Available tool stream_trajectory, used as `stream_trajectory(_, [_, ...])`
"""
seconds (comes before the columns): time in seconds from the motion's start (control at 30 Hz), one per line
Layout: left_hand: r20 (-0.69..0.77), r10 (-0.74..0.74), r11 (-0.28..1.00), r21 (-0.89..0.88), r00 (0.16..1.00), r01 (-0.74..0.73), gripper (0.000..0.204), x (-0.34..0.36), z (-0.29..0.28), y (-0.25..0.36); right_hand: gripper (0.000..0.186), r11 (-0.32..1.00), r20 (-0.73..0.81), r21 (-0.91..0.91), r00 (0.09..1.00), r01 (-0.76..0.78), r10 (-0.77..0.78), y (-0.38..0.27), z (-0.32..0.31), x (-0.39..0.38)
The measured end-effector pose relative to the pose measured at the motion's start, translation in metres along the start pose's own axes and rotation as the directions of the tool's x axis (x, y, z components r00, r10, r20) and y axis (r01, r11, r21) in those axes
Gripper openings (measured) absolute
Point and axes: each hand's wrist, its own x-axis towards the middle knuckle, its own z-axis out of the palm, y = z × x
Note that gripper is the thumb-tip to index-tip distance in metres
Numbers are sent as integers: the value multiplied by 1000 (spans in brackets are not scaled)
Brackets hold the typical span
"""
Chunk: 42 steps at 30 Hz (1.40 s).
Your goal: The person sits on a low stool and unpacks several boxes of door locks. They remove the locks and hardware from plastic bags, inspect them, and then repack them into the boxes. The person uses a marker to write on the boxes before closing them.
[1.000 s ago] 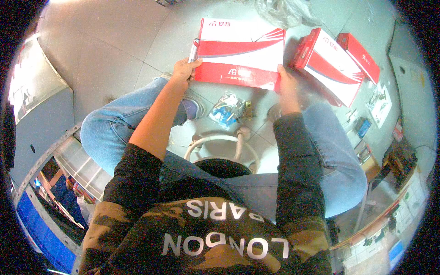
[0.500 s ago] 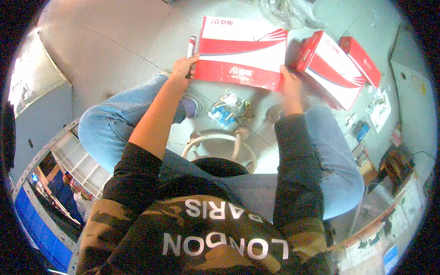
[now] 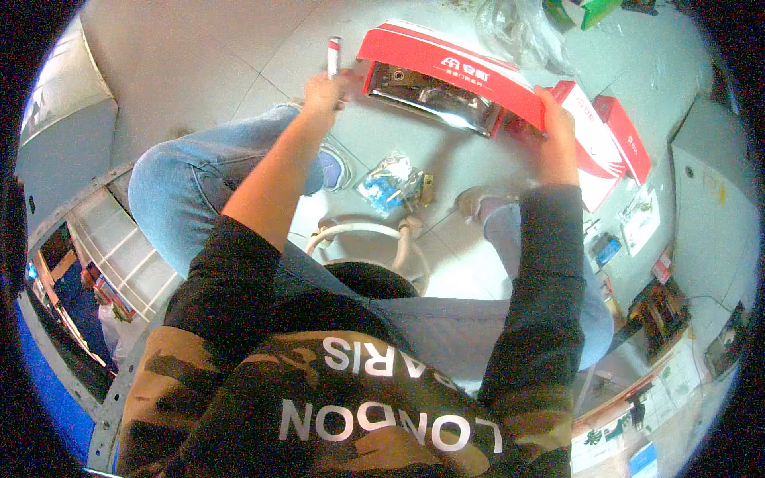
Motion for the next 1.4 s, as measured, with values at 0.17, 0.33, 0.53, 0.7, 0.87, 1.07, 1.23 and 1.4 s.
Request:
stream_trajectory(0.17, [-166, 81, 980, 193, 983, -48, 22, -17, 25, -39, 30, 1000, -23, -12, 999, 27, -28, -11, 15, -22])
stream_trajectory(0.33, [-282, 141, 969, 235, 949, -74, 22, -23, 26, -44, 29, 999, -41, -46, 999, 26, -28, -2, 1, 5])
stream_trajectory(0.53, [-45, 172, 979, -107, 984, -176, 26, -13, 32, -33, 30, 983, -2, -181, 1000, 20, -21, -5, -24, 63])
stream_trajectory(0.7, [100, 93, 970, -235, 991, -67, 30, 0, 59, -18, 29, 962, -4, -271, 1000, -21, 20, 0, -29, 80])
stream_trajectory(0.87, [58, 160, 983, 82, 985, -165, 31, 19, 96, -18, 30, 986, 66, -164, 998, 9, 1, 0, -29, 84])
stream_trajectory(1.07, [-1, 241, 971, 1, 971, -241, 28, 18, 109, -25, 33, 972, -19, -233, 1000, 5, -9, -2, -34, 90])
stream_trajectory(1.23, [-152, -13, 947, -320, 988, -37, 24, -2, 96, -10, 37, 876, 59, -479, 998, 52, -27, 7, -40, 89])
stream_trajectory(1.4, [-61, 26, 809, -584, 998, -57, 19, -15, 37, -5, 45, 939, -22, -336, 996, 69, -81, 36, -32, 59])
